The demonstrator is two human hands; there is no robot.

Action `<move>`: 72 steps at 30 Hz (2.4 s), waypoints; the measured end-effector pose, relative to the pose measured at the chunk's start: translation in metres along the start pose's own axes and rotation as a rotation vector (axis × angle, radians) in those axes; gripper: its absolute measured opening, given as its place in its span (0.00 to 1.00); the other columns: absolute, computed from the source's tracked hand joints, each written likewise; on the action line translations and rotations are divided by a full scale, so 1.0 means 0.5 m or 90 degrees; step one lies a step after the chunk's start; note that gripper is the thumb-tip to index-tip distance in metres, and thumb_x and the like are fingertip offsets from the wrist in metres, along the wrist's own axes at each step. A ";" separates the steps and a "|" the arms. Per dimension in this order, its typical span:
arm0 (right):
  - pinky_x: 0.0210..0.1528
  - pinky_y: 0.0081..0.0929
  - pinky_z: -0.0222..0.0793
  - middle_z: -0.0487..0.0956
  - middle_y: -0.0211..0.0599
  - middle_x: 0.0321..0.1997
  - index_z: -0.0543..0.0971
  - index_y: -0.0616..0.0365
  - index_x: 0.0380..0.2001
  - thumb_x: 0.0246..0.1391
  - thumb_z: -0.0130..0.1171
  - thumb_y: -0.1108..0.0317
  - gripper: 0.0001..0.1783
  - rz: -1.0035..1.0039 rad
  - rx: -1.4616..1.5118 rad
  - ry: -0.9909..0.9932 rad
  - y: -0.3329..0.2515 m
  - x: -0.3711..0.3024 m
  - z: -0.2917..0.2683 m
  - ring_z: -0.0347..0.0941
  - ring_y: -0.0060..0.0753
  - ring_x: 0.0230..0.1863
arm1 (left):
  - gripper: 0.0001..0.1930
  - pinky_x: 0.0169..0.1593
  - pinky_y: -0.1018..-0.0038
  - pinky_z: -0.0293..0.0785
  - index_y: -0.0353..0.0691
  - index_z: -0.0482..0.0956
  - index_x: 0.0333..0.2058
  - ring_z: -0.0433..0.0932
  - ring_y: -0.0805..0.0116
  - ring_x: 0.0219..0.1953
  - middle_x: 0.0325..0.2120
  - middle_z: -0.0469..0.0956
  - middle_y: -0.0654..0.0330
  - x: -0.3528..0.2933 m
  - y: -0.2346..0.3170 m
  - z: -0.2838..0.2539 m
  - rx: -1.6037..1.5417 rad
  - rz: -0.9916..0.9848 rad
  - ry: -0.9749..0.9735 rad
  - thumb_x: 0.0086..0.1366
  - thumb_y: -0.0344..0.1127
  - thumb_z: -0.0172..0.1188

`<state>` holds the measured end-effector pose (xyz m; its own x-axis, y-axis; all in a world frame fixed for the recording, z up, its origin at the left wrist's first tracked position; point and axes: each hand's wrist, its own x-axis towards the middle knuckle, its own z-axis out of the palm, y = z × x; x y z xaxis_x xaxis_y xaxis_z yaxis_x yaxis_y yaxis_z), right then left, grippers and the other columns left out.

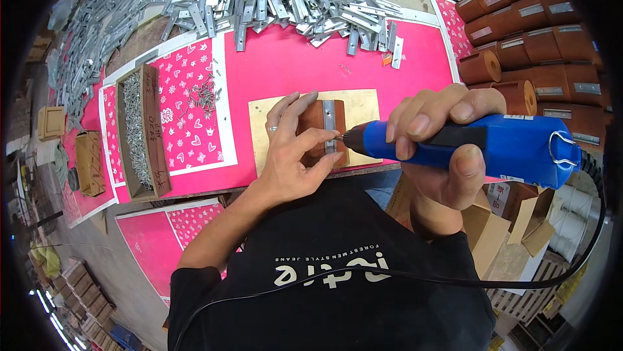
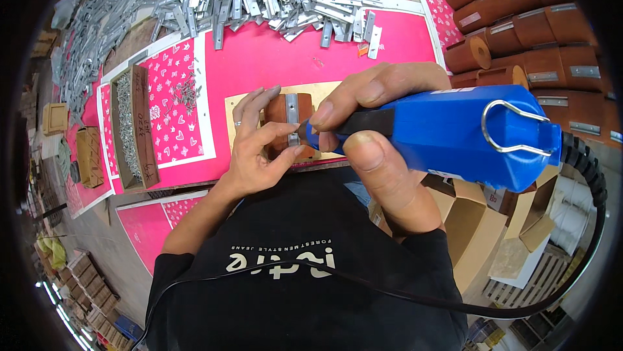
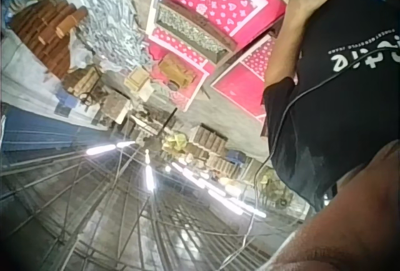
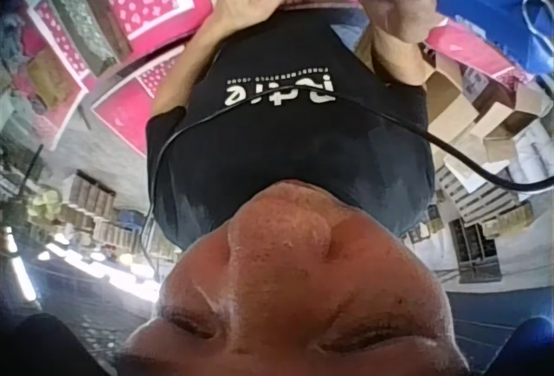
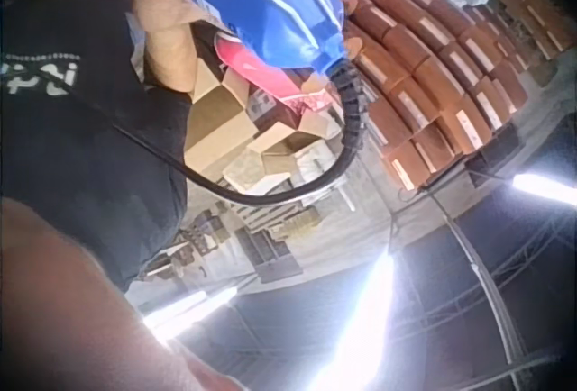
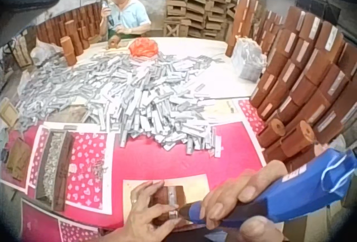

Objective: Using an electric screwdriver to attach metal brackets to wooden cylindrical components.

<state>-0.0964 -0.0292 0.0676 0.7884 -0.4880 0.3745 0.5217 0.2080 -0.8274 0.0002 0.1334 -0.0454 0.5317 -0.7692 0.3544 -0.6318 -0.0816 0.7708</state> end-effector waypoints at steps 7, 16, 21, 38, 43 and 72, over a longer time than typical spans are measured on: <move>0.32 0.34 0.70 0.75 0.41 0.32 0.64 0.54 0.43 0.55 0.61 0.59 0.21 -0.025 -0.129 -0.095 -0.002 -0.013 0.028 0.71 0.31 0.25 | 0.16 0.61 0.56 0.52 0.45 0.82 0.37 0.59 0.45 0.61 0.58 0.64 0.46 -0.010 -0.012 0.011 -0.038 0.006 0.024 0.45 0.34 0.69; 0.35 0.37 0.70 0.76 0.44 0.31 0.64 0.56 0.42 0.52 0.64 0.63 0.21 -0.068 -0.116 -0.187 0.021 -0.003 0.038 0.72 0.35 0.27 | 0.28 0.60 0.55 0.52 0.45 0.74 0.48 0.61 0.47 0.58 0.55 0.65 0.49 0.001 -0.016 0.005 -0.045 0.000 -0.008 0.44 0.36 0.69; 0.36 0.36 0.69 0.76 0.43 0.31 0.64 0.56 0.42 0.52 0.65 0.62 0.22 0.000 -0.136 -0.186 0.022 -0.003 0.028 0.71 0.34 0.27 | 0.29 0.60 0.55 0.53 0.44 0.74 0.48 0.60 0.47 0.58 0.55 0.64 0.50 -0.003 -0.018 0.000 -0.034 -0.016 -0.008 0.44 0.37 0.69; 0.32 0.32 0.74 0.80 0.44 0.36 0.69 0.56 0.40 0.41 0.75 0.63 0.27 -0.083 0.129 -0.425 -0.028 0.063 -0.036 0.77 0.36 0.28 | 0.14 0.46 0.61 0.68 0.37 0.80 0.41 0.74 0.54 0.38 0.33 0.80 0.53 0.059 -0.207 -0.192 0.408 -0.098 0.178 0.56 0.35 0.64; 0.31 0.30 0.72 0.78 0.39 0.32 0.67 0.54 0.39 0.46 0.69 0.60 0.23 -0.077 0.084 -0.203 -0.021 0.024 -0.032 0.75 0.32 0.26 | 0.15 0.48 0.57 0.69 0.35 0.83 0.33 0.77 0.45 0.37 0.30 0.80 0.46 0.124 -0.271 -0.216 0.531 -0.298 0.047 0.55 0.42 0.61; 0.35 0.39 0.71 0.77 0.43 0.39 0.69 0.56 0.46 0.60 0.48 0.56 0.17 -0.124 0.194 -0.056 0.002 0.067 -0.068 0.73 0.34 0.27 | 0.13 0.40 0.79 0.70 0.34 0.74 0.40 0.74 0.74 0.36 0.34 0.74 0.58 0.036 0.009 -0.040 -0.210 -0.101 -0.016 0.56 0.17 0.61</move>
<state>-0.0807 -0.0740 0.0650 0.6828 -0.4714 0.5581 0.7275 0.3681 -0.5790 0.0180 0.1318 -0.0250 0.5923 -0.7787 0.2071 -0.3247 0.0045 0.9458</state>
